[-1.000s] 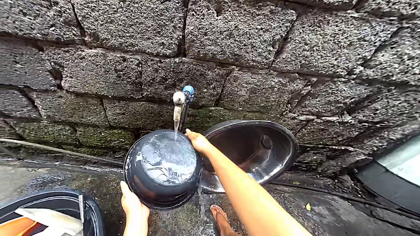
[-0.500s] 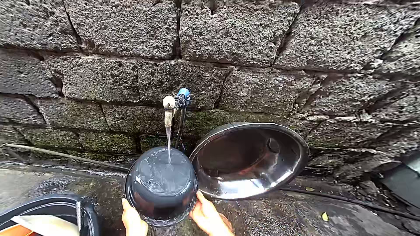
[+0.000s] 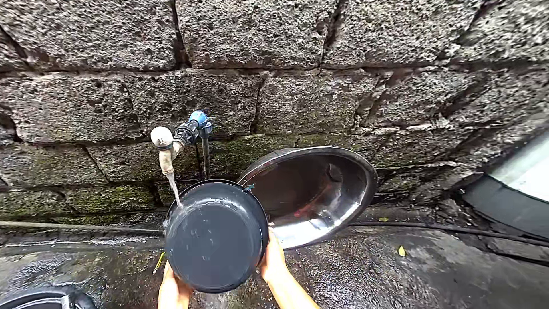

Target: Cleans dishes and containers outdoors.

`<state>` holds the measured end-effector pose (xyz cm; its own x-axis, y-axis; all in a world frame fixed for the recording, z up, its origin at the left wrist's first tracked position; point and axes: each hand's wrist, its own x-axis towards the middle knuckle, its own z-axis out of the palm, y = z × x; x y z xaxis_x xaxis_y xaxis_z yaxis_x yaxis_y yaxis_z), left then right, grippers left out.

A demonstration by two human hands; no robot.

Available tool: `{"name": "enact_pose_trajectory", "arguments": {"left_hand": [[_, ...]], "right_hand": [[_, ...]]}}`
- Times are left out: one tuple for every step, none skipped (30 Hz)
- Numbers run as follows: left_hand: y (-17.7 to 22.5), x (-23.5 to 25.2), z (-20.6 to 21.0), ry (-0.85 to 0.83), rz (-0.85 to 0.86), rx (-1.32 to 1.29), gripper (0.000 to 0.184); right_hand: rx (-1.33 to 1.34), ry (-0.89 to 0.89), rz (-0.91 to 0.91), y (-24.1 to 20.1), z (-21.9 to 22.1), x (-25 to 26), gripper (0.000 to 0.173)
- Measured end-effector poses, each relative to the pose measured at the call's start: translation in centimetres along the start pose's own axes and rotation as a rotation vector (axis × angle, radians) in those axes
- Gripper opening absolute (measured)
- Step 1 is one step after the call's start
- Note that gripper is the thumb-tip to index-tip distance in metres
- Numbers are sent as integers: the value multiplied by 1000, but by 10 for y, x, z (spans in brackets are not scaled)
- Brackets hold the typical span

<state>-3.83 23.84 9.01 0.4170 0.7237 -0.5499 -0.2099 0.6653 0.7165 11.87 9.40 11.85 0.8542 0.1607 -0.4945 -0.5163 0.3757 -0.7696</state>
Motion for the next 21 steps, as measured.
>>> {"name": "enact_pose_trajectory", "arguments": {"left_hand": [[0, -1, 4, -16, 28, -19, 52], [1, -2, 7, -35, 44, -48, 53], [3, -2, 10, -64, 45, -75, 58], [6, -2, 10, -113, 40, -82, 64], [9, -2, 11, -151, 35, -60, 70], [12, -4, 10, -172, 26, -30, 76], [15, -6, 11, -184, 25, 4, 79], [17, -11, 11, -193, 28, 12, 79], [21, -15, 12, -206, 26, -4, 77], [26, -20, 13, -226, 16, -18, 74], [32, -22, 13, -239, 0, -26, 68], [38, -23, 12, -235, -11, -25, 59], [43, -23, 11, -223, -7, -18, 47], [48, -23, 11, -203, 14, -5, 36], [51, -24, 10, -181, 45, 19, 28], [52, -24, 7, -183, 73, 46, 24], [54, -23, 2, -199, 96, 80, 22], [55, -21, -2, -224, 117, 118, 21], [59, -20, -6, -262, 128, 161, 24], [63, -20, -10, -310, 129, 209, 31], [69, -22, -14, -354, 125, 245, 33]], "right_hand": [[42, -4, 5, 0, -3, 2, 42], [87, -16, 26, -1, -6, 5, 38], [117, -35, 52, -4, -9, 7, 37], [131, -63, 74, -7, -13, 8, 38], [132, -108, 99, -12, -17, 9, 41], [130, -156, 128, -15, -23, 13, 43], [116, -219, 147, -19, -28, 17, 41], [98, -287, 156, -20, -33, 22, 34], [65, -393, 155, -20, -40, 27, 34], [25, -499, 158, -20, -47, 35, 38], [-33, -557, 144, -19, -51, 42, 42], [-121, -591, 114, -20, -54, 47, 47], [-208, -611, 68, -21, -56, 50, 49], [-285, -629, 17, -23, -57, 51, 53], [-342, -654, -45, -23, -57, 52, 56], [-369, -669, -102, -21, -57, 54, 57], [-368, -670, -135, -19, -56, 55, 57], [-376, -678, -150, -17, -54, 58, 56], [-412, -693, -153, -18, -49, 62, 54], [-478, -699, -151, -20, -42, 65, 51], [-554, -696, -155, -24, -31, 67, 44]]}}
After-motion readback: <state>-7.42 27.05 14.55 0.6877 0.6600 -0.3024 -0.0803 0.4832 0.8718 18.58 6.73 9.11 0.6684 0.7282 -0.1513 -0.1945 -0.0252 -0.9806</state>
